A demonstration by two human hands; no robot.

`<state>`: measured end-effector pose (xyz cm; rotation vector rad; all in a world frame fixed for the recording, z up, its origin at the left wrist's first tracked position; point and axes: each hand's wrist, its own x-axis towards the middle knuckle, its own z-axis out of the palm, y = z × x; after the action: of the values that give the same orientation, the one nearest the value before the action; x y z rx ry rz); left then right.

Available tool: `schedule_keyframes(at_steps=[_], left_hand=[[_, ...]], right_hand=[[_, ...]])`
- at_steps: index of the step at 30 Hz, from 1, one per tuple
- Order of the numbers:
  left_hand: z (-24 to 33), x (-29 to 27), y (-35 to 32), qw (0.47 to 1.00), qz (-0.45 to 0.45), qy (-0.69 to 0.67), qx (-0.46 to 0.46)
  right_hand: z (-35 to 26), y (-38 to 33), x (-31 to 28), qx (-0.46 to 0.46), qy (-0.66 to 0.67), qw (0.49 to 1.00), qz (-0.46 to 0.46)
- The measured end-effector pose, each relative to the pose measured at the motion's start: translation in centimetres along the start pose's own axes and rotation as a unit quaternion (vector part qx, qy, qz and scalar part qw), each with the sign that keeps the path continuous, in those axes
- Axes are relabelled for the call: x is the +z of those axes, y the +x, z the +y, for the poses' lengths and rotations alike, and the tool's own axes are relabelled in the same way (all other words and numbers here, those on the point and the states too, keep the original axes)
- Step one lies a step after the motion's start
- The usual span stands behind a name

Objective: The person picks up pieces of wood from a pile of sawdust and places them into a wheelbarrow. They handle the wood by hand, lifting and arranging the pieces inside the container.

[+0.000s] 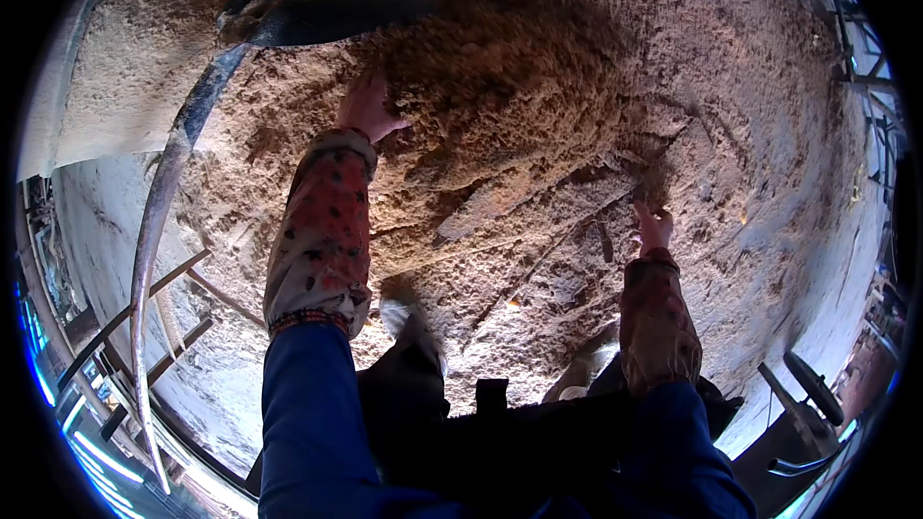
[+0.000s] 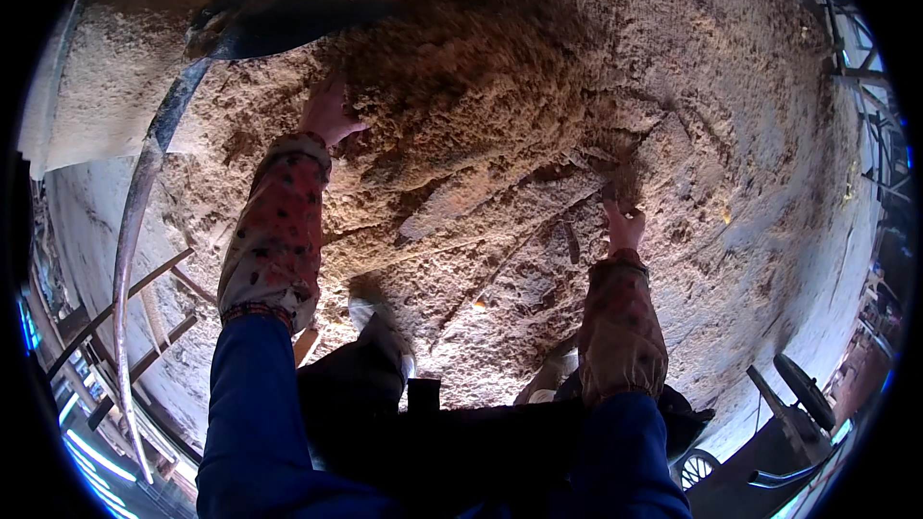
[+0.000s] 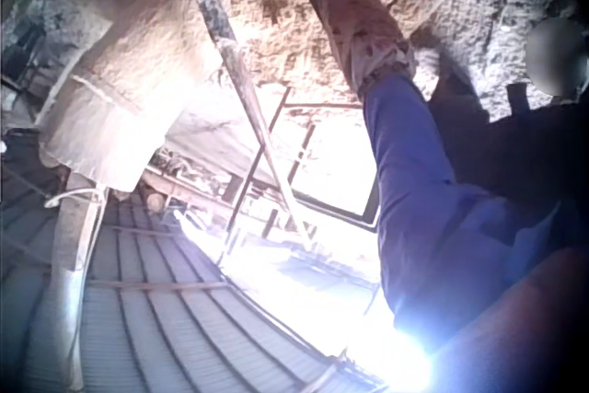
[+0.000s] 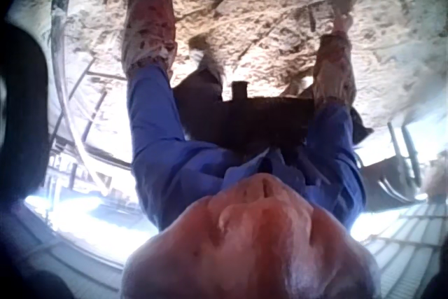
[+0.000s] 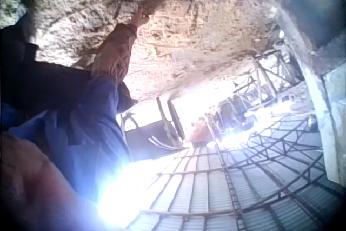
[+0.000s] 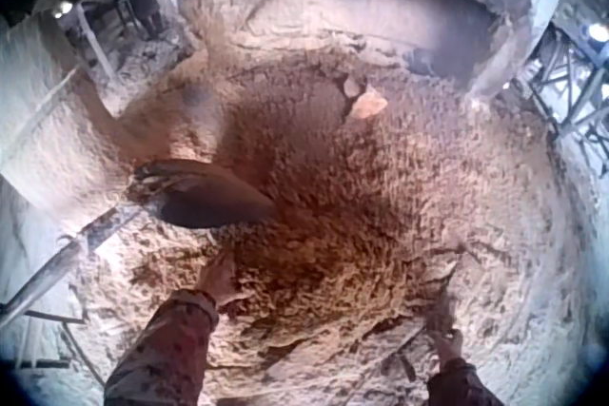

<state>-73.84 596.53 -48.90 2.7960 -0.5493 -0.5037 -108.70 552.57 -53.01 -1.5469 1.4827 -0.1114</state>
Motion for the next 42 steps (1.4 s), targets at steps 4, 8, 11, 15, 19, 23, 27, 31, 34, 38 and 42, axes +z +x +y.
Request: schedule_keyframes(at_steps=[4,8,11,15,19,23,27,31,34,38,42], left_hand=[[-0.1,-0.5,-0.4,0.999,-0.008,0.034,-0.011],[1.1,-1.8,0.1,0.987,-0.102,0.119,-0.039],[-2.6,1.4,-0.3,0.993,-0.116,0.035,0.012],[-1.2,0.2,-4.3,0.974,-0.087,-0.209,0.008],[-4.6,3.0,-7.5,0.950,-0.054,-0.292,-0.092],[2.9,-2.2,-10.7,0.985,0.107,-0.079,-0.114],[2.5,-4.1,-13.4,0.963,0.265,0.048,-0.006],[5.0,-6.2,-13.5,0.972,0.232,-0.034,0.004],[9.9,-7.5,-10.4,0.981,0.093,-0.170,0.002],[12.5,-5.1,-4.3,0.953,-0.085,-0.287,0.037],[13.4,-2.3,2.6,0.975,-0.109,-0.172,0.086]], right_hand=[[-1.6,-1.3,0.2,0.036,0.113,0.990,-0.077],[-4.9,-4.2,0.0,0.000,0.233,0.970,-0.067],[-8.1,-9.8,1.6,-0.028,0.256,0.962,-0.088],[-4.7,-13.3,4.8,-0.061,0.187,0.972,-0.128],[0.5,-13.7,5.7,-0.060,-0.002,0.993,-0.102],[2.4,-12.7,5.1,-0.103,-0.022,0.992,-0.071],[2.6,-12.8,5.4,-0.108,-0.027,0.991,-0.075],[2.2,-13.0,6.6,-0.041,0.080,0.990,-0.113],[2.2,-13.2,7.2,0.007,0.123,0.984,-0.128],[-0.4,-14.9,8.0,0.082,0.204,0.967,-0.131],[0.2,-14.3,7.6,0.133,0.254,0.942,-0.175]])
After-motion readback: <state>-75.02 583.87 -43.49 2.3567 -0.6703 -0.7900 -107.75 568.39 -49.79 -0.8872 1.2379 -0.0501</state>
